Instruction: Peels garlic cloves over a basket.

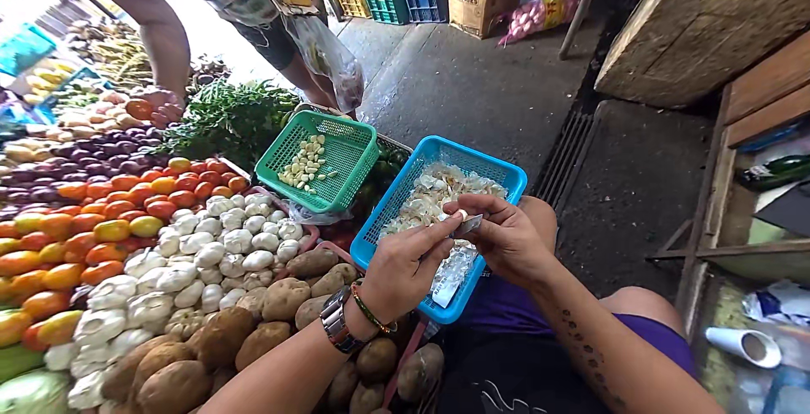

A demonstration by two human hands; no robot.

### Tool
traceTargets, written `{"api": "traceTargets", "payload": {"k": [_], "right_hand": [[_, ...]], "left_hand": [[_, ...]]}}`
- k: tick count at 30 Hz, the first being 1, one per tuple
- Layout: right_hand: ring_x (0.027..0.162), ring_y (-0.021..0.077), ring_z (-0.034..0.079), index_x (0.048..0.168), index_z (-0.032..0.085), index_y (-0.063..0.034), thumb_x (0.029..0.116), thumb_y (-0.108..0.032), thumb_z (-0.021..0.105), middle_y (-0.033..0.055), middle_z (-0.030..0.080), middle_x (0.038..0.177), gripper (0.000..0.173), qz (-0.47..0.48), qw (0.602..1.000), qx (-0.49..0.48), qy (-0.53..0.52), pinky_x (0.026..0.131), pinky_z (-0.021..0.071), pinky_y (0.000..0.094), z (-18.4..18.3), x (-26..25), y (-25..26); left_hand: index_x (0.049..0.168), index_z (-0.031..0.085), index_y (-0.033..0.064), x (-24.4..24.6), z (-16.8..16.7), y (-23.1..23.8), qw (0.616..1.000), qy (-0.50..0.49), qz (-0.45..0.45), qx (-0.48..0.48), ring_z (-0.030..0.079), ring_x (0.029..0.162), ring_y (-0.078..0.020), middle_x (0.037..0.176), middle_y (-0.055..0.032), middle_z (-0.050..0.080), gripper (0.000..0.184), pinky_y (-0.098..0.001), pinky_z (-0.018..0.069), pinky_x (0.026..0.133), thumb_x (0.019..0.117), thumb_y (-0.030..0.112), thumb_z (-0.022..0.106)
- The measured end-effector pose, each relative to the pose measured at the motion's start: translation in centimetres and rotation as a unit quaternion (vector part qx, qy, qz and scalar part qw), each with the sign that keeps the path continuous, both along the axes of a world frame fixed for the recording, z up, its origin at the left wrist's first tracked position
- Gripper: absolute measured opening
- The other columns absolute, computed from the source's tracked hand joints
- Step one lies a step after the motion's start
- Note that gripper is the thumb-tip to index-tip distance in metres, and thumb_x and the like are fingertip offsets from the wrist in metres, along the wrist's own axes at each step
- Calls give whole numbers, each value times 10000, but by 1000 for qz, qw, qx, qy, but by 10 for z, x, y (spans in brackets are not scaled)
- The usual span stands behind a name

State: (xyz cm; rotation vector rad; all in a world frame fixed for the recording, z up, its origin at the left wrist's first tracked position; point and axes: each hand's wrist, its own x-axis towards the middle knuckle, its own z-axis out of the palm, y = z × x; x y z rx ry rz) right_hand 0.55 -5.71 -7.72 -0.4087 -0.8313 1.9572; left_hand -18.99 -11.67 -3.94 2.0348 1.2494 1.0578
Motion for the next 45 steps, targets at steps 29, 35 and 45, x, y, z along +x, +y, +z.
{"api": "traceTargets", "payload": {"k": [29,35,45], "right_hand": [[749,135,725,1113,706,-92,1032,-33,510,64,758,959,220,-30,993,-56,-104,716,630,285,7,-24,0],[762,147,736,1163,618,-85,1067,-42,463,38,751,954,188,-55,980,-79,-176,736,640,316,15,-27,8],[748,131,739,1116,645,-68,1068,-22,450,27,762,895,206,-86,978,-55,-183,750,641,300,21,-33,-12]], "left_hand": [[1421,594,88,-10,22,17,912,-267,183,-254,448,494,-66,790,-46,643,369,-228,371,455,1089,219,497],[1455,528,62,-8,29,13,912,-209,108,-336,529,561,-78,866,-89,701,406,-246,401,513,1104,254,459],[1351,515,9,-7,30,6,922,-211,101,-309,635,673,-109,919,-116,710,389,-271,496,608,1064,267,562]]}}
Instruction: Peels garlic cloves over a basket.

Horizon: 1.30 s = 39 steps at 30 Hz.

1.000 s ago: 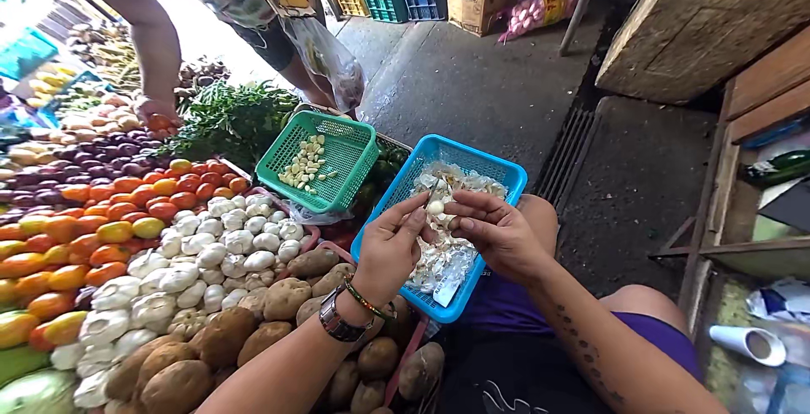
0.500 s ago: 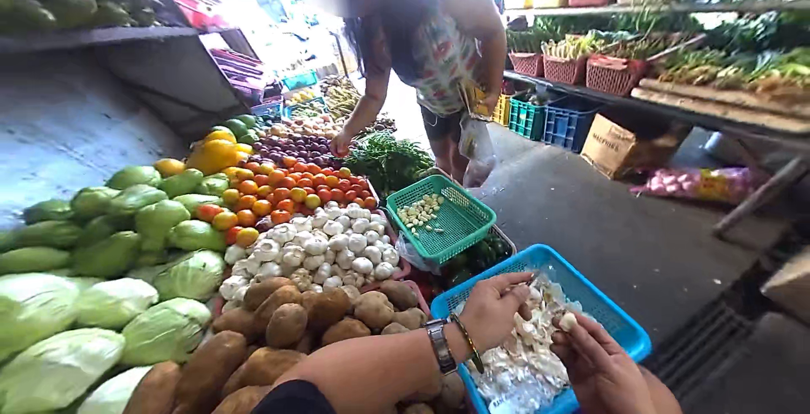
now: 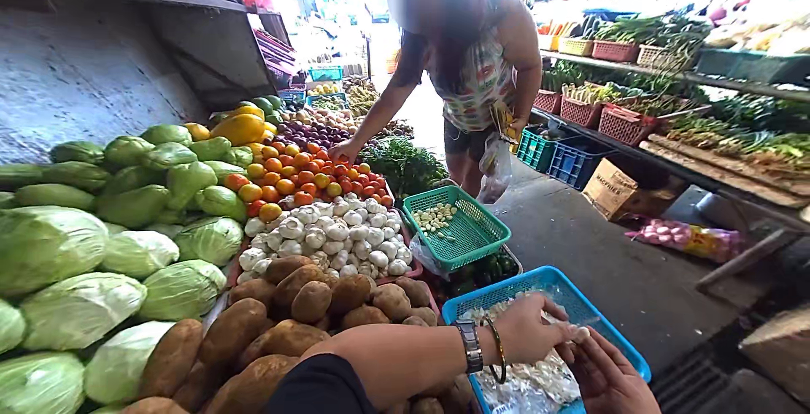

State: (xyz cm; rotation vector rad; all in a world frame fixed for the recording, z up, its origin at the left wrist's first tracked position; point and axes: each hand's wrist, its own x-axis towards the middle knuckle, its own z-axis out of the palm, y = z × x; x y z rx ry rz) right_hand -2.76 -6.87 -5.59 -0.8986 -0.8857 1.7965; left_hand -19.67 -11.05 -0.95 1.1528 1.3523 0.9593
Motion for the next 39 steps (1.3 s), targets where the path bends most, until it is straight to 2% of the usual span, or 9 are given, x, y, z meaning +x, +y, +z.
{"api": "traceTargets", "payload": {"k": [2,5,14,19,24,28,31,34,39], "right_hand": [[738,135,741,1075,658,-72,1072,-20,428,44,770,888,236,5,1000,12,4,724,637,290,0,1,-4],[742,129,739,1076,673,-60,1073,-28,425,55,774,908,250,6,999,41,-8,725,634,278,-2,4,-5],[747,118,735,1145,662,-44,1072,-52,456,13,763,863,218,-15,997,74,-27,750,636,295,1,6,-9],[762,122,741,1133,689,-29,1034,-13,521,20,775,909,195,-9,990,126,-60,765,640,303,-2,13,-10],[768,114,738,1193,642,-18,1023,16,515,1,767,931,215,-7,985,151,-84,761,640,296,-1,17,-12],[779,101,738,1286,559,0,999,44,517,-43,750,906,294,-15,967,228,-113,784,645,315,-4,19,-13],[789,109,743,1272,572,-14,1004,46,511,-39,752,916,282,-24,966,238,-101,786,648,319,-4,19,-11],[815,122,744,1155,655,-33,1020,49,503,-3,767,946,220,-39,981,183,-60,808,642,319,0,15,-10],[798,126,750,1076,651,-61,1002,55,542,14,770,928,174,-56,989,130,-35,769,648,308,-2,13,-12]], "left_hand": [[1385,541,5,2,-2,0,999,9,-34,16,673,747,-154,971,-146,716,400,-335,552,717,1066,246,557],[1298,618,-20,3,-5,-1,997,37,-56,45,699,837,-177,992,-145,728,359,-384,565,842,1081,250,525],[1338,623,34,5,0,-7,996,41,-47,66,703,899,-225,1063,-166,720,350,-436,555,886,1089,249,503],[1329,627,76,6,-2,-5,998,-14,-52,42,649,740,-137,996,-123,715,330,-321,520,677,1087,269,511],[1319,638,84,5,-2,-5,998,-9,-57,26,591,660,-88,948,-90,713,325,-262,446,575,1085,277,521],[1342,620,120,7,-1,-6,997,-65,-45,-26,397,460,-45,873,-61,687,316,-210,297,423,1090,274,510],[1371,589,129,5,-1,-5,991,-114,-33,-54,342,423,-30,871,-54,683,325,-194,280,400,1097,275,493],[1376,579,130,5,2,-6,989,-136,-35,-44,331,410,-25,852,-55,684,325,-188,273,388,1098,274,492],[1438,562,159,10,4,-8,992,-106,-67,-32,354,414,-42,843,-72,700,367,-203,277,395,1095,274,499]]}}
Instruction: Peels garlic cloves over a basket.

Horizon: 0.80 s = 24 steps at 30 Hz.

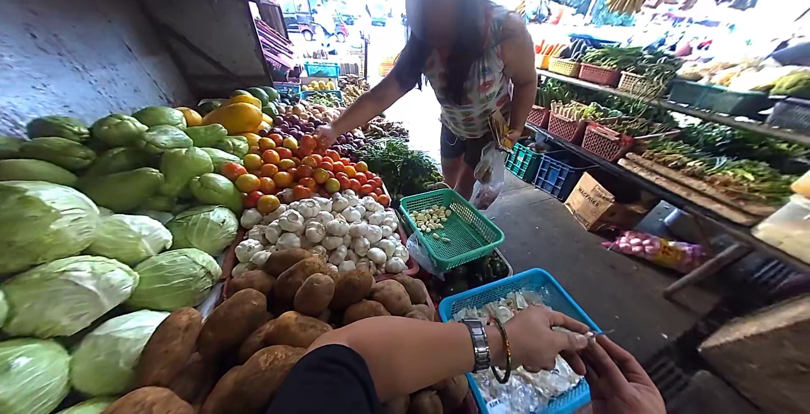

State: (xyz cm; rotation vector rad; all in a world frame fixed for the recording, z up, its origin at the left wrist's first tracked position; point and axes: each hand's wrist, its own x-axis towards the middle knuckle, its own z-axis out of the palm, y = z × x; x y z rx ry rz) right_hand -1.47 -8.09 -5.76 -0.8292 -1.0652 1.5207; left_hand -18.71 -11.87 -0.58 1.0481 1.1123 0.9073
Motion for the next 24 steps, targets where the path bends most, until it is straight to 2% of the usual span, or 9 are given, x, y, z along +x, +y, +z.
{"api": "traceTargets", "payload": {"k": [3,8,13,14,18,21,24], "right_hand": [[787,140,746,1075,648,-52,995,60,545,27,764,928,172,2,1000,-4,-1,758,647,313,-1,1,-2],[772,132,738,1086,663,-40,984,49,568,37,759,926,166,-4,1000,-6,-5,751,643,305,-2,2,-2],[759,145,738,1073,683,-12,963,60,588,42,760,919,162,-10,1000,15,-23,758,645,314,-5,3,-3],[755,146,739,1075,684,-3,962,58,587,43,762,914,161,-12,999,19,-29,755,646,315,-6,3,-3],[748,142,733,1140,663,-3,982,57,548,41,754,936,205,-21,999,36,-21,736,649,317,-8,3,-1],[785,166,743,1189,658,-23,1015,43,514,74,758,990,234,-14,999,9,42,741,647,323,-13,7,6],[840,166,742,1196,675,-59,1052,-10,469,77,753,1045,256,18,990,-88,105,787,637,316,-18,11,13]], "left_hand": [[1413,593,173,0,-4,1,1000,11,-2,1,360,421,-43,842,-68,694,348,-204,277,399,1095,278,499],[1403,608,145,1,-7,3,1000,7,3,2,363,417,-40,835,-69,703,345,-202,273,392,1091,255,511],[1380,625,101,1,-5,0,997,69,8,38,515,578,-52,879,-59,690,340,-226,380,508,1096,230,489],[1382,621,97,1,-5,0,997,68,9,34,505,572,-53,867,-57,676,340,-224,377,505,1095,226,491],[1399,595,118,1,-6,1,999,17,31,-36,334,429,-43,801,-39,608,339,-197,277,395,1090,223,504],[1404,588,134,1,-10,4,997,-2,47,-63,325,418,-47,796,-34,588,338,-196,281,383,1093,233,501],[1409,584,124,4,-12,4,997,-9,50,-58,326,417,-45,774,-33,592,344,-193,271,381,1090,228,505]]}}
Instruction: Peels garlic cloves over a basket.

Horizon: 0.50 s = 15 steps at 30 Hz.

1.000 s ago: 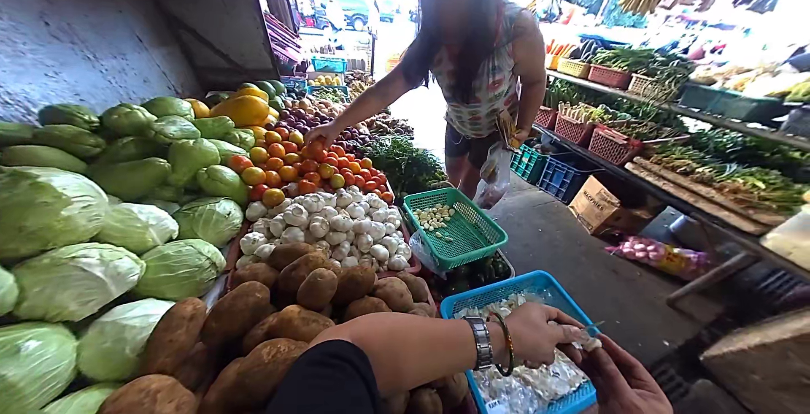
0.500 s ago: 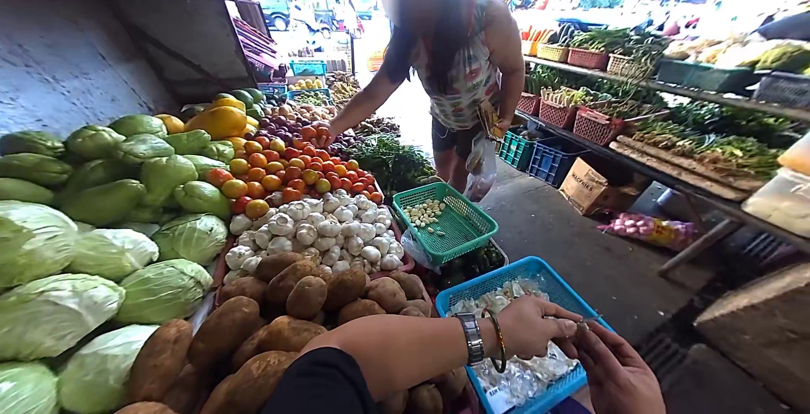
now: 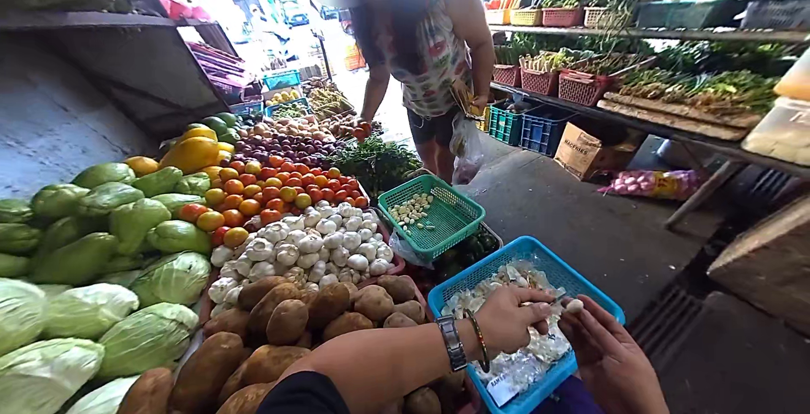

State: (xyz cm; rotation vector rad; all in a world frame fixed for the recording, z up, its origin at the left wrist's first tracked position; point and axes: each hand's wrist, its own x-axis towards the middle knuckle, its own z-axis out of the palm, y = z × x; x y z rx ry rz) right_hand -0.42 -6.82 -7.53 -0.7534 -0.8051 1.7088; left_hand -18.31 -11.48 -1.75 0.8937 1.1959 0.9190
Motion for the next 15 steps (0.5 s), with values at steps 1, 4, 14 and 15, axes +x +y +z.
{"api": "traceTargets", "payload": {"k": [1,4,14,15], "right_hand": [[851,154,740,1192,677,-78,1055,-29,468,66,750,1056,254,13,1000,-25,14,801,633,308,-2,1,1],[732,128,710,1125,655,-71,1036,-6,500,65,738,980,190,-2,997,-74,8,696,626,276,-1,-3,-1],[978,199,718,1216,659,-46,1011,3,543,141,713,1182,240,145,978,-79,131,900,592,340,5,10,4],[980,207,724,1223,671,-30,1013,16,537,155,714,1184,254,146,976,-77,144,901,596,341,3,10,4]], "left_hand": [[1413,579,120,1,-1,0,1000,-4,1,1,330,418,-44,778,-34,599,348,-194,273,384,1090,228,504],[1431,543,126,2,-3,0,1000,-20,18,-12,336,411,-36,786,-34,626,361,-188,278,380,1106,256,457],[1163,541,54,-9,1,8,995,12,101,3,431,400,-17,799,-82,720,200,-159,346,376,1105,220,445],[1214,514,59,-9,0,7,995,3,94,22,436,405,-16,803,-89,717,202,-157,349,379,1105,208,433]]}}
